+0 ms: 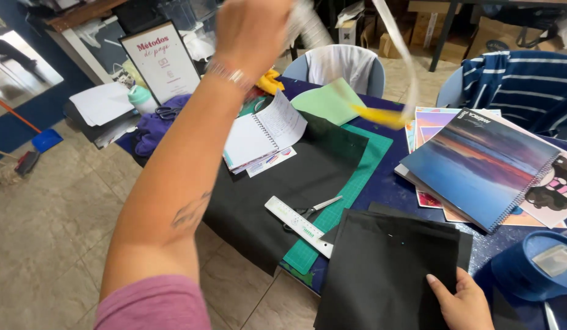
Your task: Cutting shapes out of black paper using scissors on a work table
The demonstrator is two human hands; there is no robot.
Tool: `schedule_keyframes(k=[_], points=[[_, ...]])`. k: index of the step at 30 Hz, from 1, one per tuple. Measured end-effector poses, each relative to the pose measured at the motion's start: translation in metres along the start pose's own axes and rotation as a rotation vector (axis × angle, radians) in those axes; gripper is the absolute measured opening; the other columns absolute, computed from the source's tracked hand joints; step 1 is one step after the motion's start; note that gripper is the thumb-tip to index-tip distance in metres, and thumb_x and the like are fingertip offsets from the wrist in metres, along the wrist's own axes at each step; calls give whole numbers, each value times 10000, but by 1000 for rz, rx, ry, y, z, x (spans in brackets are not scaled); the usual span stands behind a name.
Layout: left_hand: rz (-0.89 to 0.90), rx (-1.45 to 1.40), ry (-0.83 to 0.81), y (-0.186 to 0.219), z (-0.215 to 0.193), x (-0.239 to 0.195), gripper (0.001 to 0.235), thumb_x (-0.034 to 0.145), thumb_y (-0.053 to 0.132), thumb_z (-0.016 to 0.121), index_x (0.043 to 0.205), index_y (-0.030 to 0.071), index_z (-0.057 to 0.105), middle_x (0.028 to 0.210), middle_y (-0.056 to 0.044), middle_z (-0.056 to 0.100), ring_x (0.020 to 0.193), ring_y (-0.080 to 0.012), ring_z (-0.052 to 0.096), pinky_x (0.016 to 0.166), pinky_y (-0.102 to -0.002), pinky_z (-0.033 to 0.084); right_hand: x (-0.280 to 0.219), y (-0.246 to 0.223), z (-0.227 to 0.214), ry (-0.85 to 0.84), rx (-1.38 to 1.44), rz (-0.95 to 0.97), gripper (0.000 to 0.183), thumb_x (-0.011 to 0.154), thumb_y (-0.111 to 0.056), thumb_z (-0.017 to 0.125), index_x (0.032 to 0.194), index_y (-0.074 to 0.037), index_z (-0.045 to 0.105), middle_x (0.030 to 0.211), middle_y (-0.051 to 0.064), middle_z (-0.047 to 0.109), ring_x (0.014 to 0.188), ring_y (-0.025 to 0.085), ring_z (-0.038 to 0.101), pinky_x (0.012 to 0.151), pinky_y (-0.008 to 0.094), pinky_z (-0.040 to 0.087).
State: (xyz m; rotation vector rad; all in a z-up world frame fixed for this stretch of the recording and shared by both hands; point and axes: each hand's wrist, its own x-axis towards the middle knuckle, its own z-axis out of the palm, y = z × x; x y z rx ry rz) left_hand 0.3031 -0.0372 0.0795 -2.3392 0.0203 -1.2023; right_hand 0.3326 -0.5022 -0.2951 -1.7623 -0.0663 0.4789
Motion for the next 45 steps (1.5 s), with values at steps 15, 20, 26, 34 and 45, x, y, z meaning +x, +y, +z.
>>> schedule_keyframes(k=[15, 20, 26, 34, 45], points=[[-890, 457, 189, -213, -72, -371, 177, 940, 78, 544, 764, 87, 566, 734, -118, 561, 674, -323, 560, 584, -491, 377, -8, -14, 3, 19, 43, 110, 295, 957, 13, 682, 1244, 79, 687, 1135, 246, 778, 1021, 323, 716, 900, 429, 550], [-1784, -830, 1020, -293, -93, -447, 159, 768, 265, 648, 646, 257, 750, 789, 62, 809, 852, -115, 826, 909, -358, 752, -22, -41, 10, 26, 25, 142, 298, 988, -5, 650, 1279, 60, 665, 1150, 231, 753, 1010, 316, 684, 869, 444, 537], [-1250, -728, 1004, -239, -64, -353, 440, 779, -160, 588, 1075, 109, 771, 970, -99, 779, 758, -199, 724, 616, -333, 576, -12, -20, 7, 58, 8, 122, 310, 994, -3, 670, 1299, 56, 653, 1119, 242, 737, 956, 318, 673, 820, 447, 539], [-1285, -1157, 944, -150, 44, -180, 576, 874, -153, 507, 1388, 74, 631, 803, -91, 595, 605, -146, 518, 490, -325, 458, -15, -24, 10, 45, -28, 72, 363, 995, 9, 638, 1351, 72, 600, 1227, 234, 698, 1100, 319, 650, 973, 433, 504], [-1227, -773, 599, -103, 133, -248, 619, 826, -82, 597, 1422, 78, 557, 1224, -111, 730, 1063, -181, 715, 883, -304, 607, -22, -31, 6, 67, -177, 39, 318, 970, -82, 687, 1263, 43, 690, 1126, 176, 753, 1023, 235, 664, 915, 385, 508]])
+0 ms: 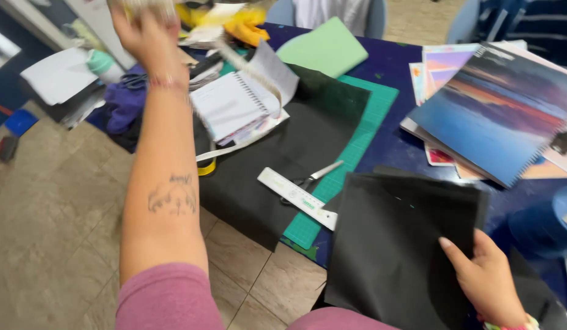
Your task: Cutting shapes out of black paper using scissors on a work table
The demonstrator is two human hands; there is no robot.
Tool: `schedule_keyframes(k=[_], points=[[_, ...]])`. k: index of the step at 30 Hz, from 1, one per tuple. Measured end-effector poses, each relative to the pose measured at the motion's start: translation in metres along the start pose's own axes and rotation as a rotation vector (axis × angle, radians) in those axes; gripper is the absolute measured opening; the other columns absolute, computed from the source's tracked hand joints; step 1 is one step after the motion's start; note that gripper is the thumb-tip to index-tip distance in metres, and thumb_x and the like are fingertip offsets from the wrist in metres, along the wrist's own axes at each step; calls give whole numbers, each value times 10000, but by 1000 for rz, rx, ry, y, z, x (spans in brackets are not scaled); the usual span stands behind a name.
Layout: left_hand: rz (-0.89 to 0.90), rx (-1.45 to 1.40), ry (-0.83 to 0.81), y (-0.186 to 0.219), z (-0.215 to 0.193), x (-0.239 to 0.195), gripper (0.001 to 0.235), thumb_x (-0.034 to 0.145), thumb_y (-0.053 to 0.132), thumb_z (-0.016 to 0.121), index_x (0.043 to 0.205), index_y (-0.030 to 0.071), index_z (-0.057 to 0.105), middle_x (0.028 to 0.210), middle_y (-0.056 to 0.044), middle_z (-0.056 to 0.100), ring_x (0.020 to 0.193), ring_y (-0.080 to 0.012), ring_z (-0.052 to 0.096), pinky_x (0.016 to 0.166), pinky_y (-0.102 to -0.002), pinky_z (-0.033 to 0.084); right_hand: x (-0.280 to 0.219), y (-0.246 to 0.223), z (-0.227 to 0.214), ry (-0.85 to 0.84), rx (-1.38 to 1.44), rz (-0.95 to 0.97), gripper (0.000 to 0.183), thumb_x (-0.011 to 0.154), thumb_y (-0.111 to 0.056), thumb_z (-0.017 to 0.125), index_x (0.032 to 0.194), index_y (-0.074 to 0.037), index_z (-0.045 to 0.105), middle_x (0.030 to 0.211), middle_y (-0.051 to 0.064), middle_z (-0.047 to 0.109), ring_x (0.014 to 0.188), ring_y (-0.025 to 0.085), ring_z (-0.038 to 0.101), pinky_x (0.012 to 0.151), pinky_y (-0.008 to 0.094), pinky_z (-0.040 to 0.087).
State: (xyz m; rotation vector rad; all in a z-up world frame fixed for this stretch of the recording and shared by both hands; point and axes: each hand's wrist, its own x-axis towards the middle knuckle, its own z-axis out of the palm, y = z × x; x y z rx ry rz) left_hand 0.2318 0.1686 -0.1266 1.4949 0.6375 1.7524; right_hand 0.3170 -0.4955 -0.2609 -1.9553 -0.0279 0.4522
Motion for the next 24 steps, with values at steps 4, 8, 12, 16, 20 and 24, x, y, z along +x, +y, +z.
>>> schedule_keyframes(k=[4, 8, 12, 16, 20, 24], points=[[-209, 416, -454, -36, 5, -92, 624, 879, 111, 648, 1477, 46, 483, 1422, -141, 619, 1282, -234, 610, 1070, -340, 486, -4, 21, -6, -23, -41, -289, 162, 926, -123, 730, 1062, -43, 692, 960, 47, 735, 870, 128, 615, 812, 305, 493], [-389, 421, -1019, 95, -27, -244, 769, 923, 360, 664, 1547, 23, 367, 1630, -169, 372, 1496, -283, 383, 1195, -424, 341, -17, 19, -3, -13, -63, -535, 83, 913, -117, 733, 993, -100, 718, 866, -31, 726, 801, 76, 600, 767, 277, 498], [-678, -586, -1218, 113, -89, -349, 1138, 851, 550, 759, 1630, 51, 98, 1591, -211, 371, 1488, -225, 354, 1165, -292, 323, -48, 4, 3, -12, -69, -684, 208, 881, -127, 747, 1088, -108, 729, 919, -29, 750, 814, 80, 637, 766, 284, 526], [-749, -309, -1003, 102, -141, -394, 823, 822, 305, 782, 1498, 25, 405, 1493, -132, 541, 1368, -249, 510, 1177, -421, 410, -67, -27, 18, -140, -32, -747, 240, 912, -167, 711, 1143, -103, 697, 1003, -11, 755, 883, 113, 671, 817, 296, 530], [-648, 17, -924, 153, -154, -360, 373, 924, 192, 674, 1225, -20, 737, 1271, -94, 742, 1170, -175, 664, 1056, -343, 518, -31, -50, 10, -348, -200, -575, 326, 1002, -282, 557, 1257, -111, 667, 1095, -8, 759, 959, 109, 682, 874, 331, 526], [-531, 314, -929, 186, -193, -320, 361, 895, 251, 707, 1149, 6, 781, 1120, -79, 801, 1064, -159, 718, 954, -313, 546, 69, -31, -13, -84, -610, -758, 325, 995, -314, 599, 1217, -103, 707, 1226, 105, 728, 1131, 303, 664, 1002, 457, 484]])
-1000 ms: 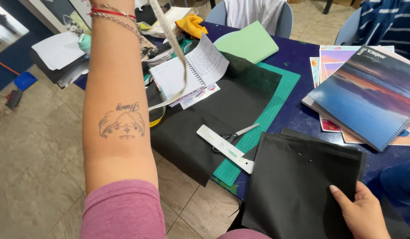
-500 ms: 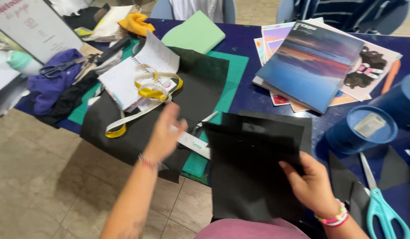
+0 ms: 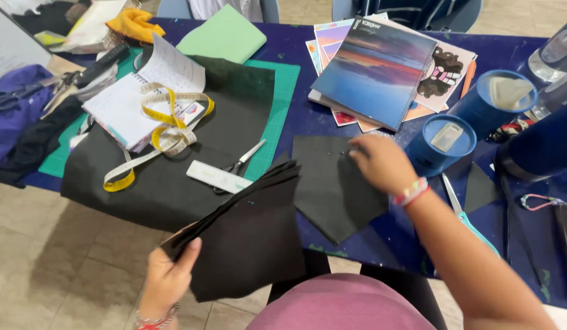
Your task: Cutting shapes out of black paper using scissors on a work table
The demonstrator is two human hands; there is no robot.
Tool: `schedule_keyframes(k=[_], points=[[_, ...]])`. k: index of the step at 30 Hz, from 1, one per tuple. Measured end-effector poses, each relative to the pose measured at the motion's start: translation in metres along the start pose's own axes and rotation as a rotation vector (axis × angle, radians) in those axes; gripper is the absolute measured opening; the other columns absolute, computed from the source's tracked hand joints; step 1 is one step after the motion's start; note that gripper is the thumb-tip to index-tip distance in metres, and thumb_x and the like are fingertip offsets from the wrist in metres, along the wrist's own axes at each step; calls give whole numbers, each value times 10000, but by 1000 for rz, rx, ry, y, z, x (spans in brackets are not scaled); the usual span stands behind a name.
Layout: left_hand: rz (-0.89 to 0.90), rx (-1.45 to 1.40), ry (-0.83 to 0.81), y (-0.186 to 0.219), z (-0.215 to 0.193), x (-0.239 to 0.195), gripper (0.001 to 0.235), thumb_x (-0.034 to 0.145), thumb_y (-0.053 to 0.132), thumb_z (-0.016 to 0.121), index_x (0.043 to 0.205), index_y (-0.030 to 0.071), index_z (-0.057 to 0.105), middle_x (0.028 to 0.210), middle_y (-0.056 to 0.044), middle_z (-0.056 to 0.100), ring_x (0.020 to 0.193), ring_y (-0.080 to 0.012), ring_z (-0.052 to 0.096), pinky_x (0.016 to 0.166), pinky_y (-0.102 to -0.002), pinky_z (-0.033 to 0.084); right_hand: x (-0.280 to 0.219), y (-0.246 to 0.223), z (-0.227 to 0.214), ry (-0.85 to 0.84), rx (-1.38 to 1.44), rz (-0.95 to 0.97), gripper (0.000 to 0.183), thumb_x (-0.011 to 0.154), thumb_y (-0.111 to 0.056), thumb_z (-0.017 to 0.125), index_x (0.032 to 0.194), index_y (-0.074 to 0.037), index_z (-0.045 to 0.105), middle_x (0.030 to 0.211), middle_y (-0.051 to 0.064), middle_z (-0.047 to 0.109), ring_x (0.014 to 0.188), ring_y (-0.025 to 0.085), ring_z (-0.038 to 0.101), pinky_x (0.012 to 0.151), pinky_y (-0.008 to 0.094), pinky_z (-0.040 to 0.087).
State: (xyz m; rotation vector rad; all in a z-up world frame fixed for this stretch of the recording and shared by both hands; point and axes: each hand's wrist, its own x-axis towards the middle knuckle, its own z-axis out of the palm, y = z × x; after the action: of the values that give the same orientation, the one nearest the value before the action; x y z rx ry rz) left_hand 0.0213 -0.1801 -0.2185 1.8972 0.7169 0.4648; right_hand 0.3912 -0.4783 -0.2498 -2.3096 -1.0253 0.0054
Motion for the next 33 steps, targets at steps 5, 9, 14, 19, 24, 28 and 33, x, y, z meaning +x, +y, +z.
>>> schedule_keyframes(k=[5, 9, 14, 19, 24, 28, 33], points=[[33, -55, 87, 24, -46, -34, 335, 906, 129, 664, 1180, -51, 735, 1252, -123, 743, 1215, -189, 657, 1124, -325, 466, 59, 53, 8, -353, -338, 95, 646, 767, -590, 788, 1289, -223, 682, 1320, 123, 598, 1201, 358, 538, 1062, 450, 405], [83, -199, 216, -8, -54, -52, 280, 917, 52, 656, 1170, -58, 708, 1251, -153, 718, 1226, -222, 649, 1163, -342, 477, 68, 4, -18, -506, -368, 347, 780, 688, -580, 866, 1338, -242, 596, 1308, 34, 663, 1259, 306, 587, 1010, 584, 456], [-44, -695, 121, -39, -55, -63, 366, 899, -6, 617, 1256, -84, 637, 1329, -247, 677, 1270, -345, 629, 1144, -477, 469, 72, 24, -3, -542, -376, 217, 677, 665, -478, 904, 1220, -157, 688, 1215, 102, 661, 1083, 324, 660, 888, 437, 531], [-225, -502, 187, -31, -18, -28, 381, 892, 161, 656, 1217, -36, 686, 1225, -161, 717, 1126, -228, 642, 1038, -405, 486, 11, -44, -87, -409, -341, 82, 395, 876, -345, 735, 1239, -198, 680, 1201, 72, 744, 1118, 325, 684, 951, 440, 522], [-335, -967, -16, 15, 63, 21, 517, 879, 75, 648, 1385, -15, 594, 1364, -189, 662, 1213, -301, 638, 1090, -437, 503, -79, -104, -191, -84, -375, 108, 240, 913, -332, 687, 1116, -237, 774, 1018, 10, 799, 976, 259, 734, 842, 395, 528], [-270, -1117, -307, 17, 133, 78, 390, 970, 123, 729, 1340, 32, 641, 1171, -264, 702, 1019, -379, 715, 858, -638, 588, -69, -102, -195, -142, -286, 89, 256, 865, -308, 746, 1098, -217, 804, 1000, 25, 817, 987, 245, 747, 867, 394, 536], [-310, -1109, -457, 16, 206, 109, 402, 992, 192, 739, 1358, 64, 634, 1170, -246, 708, 1008, -371, 721, 829, -599, 608, -71, -85, -203, -189, -173, 156, 284, 804, -277, 821, 1075, -192, 842, 976, 45, 839, 1000, 228, 763, 899, 394, 547]])
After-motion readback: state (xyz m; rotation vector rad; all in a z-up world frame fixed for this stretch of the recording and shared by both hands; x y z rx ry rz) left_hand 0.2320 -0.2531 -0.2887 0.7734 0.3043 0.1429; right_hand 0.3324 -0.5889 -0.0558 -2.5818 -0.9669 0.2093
